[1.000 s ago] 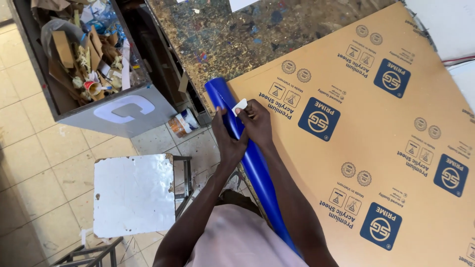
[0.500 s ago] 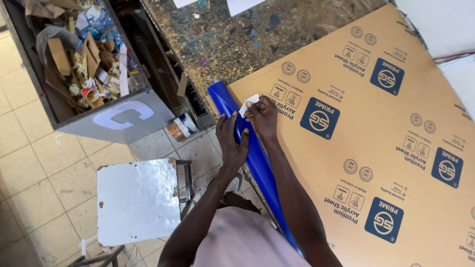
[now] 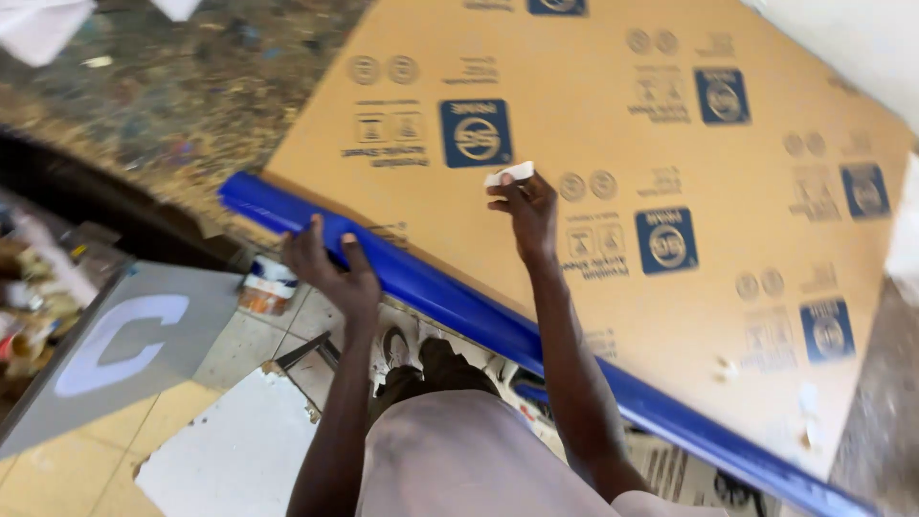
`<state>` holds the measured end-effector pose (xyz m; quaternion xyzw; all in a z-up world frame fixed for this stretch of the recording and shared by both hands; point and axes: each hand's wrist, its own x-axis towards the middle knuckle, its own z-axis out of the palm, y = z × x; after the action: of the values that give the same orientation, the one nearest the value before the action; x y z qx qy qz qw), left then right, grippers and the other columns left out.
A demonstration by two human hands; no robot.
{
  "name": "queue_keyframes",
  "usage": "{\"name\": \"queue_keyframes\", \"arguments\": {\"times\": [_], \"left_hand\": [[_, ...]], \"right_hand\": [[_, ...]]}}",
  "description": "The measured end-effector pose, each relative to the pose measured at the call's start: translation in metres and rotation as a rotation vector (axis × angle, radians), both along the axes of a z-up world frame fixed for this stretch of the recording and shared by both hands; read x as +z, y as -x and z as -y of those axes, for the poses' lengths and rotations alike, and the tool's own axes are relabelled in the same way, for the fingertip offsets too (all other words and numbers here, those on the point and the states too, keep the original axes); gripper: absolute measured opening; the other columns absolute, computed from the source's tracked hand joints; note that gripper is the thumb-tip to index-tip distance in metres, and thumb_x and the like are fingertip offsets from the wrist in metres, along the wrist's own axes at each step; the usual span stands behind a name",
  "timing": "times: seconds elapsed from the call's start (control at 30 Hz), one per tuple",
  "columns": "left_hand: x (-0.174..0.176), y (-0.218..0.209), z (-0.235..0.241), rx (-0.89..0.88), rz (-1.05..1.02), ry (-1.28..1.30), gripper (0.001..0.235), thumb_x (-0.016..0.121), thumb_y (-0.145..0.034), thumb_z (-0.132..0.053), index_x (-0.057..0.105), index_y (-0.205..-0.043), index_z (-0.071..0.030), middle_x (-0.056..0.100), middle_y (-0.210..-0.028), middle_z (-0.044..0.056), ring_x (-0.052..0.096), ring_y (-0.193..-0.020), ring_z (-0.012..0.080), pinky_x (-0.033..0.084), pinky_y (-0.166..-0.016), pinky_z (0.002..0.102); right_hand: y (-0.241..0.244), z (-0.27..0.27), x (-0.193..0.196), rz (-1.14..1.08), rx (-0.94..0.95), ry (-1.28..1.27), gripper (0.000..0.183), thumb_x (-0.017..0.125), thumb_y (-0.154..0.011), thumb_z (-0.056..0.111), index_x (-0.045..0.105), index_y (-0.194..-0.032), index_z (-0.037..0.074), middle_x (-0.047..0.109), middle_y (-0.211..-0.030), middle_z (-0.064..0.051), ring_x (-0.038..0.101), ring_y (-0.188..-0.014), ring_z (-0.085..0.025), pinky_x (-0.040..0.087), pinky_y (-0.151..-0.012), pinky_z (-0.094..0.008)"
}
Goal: The person is preparing and applying a blue vinyl sheet onto a large acrylic board by unrolling it, smoothing it by hand, and trimming it with a utility knife.
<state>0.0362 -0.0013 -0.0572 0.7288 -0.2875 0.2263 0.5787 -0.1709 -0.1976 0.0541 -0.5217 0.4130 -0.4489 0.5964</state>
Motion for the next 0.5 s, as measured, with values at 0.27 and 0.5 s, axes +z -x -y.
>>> {"name": "queue_keyframes", "arguments": {"times": [0.27, 0.5], "left_hand": [[0.056, 0.017, -0.022, -0.159, -0.165, 0.041, 0.042, 0.076, -0.115, -0.036, 0.069, -0.151, -0.016, 0.044, -0.151, 0.021, 0.038, -0.148, 0.0444, 0.028, -0.122, 0.068], [0.065, 0.019, -0.021, -0.131, -0.144, -0.016, 0.039, 0.071, -0.116, -0.036, 0.062, -0.150, -0.018, 0.042, -0.145, 0.016, 0.036, -0.145, 0.0386, 0.027, -0.119, 0.064]], "right_hand": [[0.148, -0.036, -0.018, -0.427, -0.196, 0.478, 0.005, 0.078, -0.108, 0.001, 0.082, -0.111, 0.000, 0.074, -0.103, -0.017, 0.080, -0.082, -0.032, 0.068, -0.071, -0.044], [0.159, -0.081, -0.030, -1.212, 0.161, 0.591, 0.033, 0.086, -0.100, 0.021, 0.086, -0.133, 0.015, 0.070, -0.146, -0.002, 0.063, -0.140, -0.034, 0.063, -0.102, -0.051]]}}
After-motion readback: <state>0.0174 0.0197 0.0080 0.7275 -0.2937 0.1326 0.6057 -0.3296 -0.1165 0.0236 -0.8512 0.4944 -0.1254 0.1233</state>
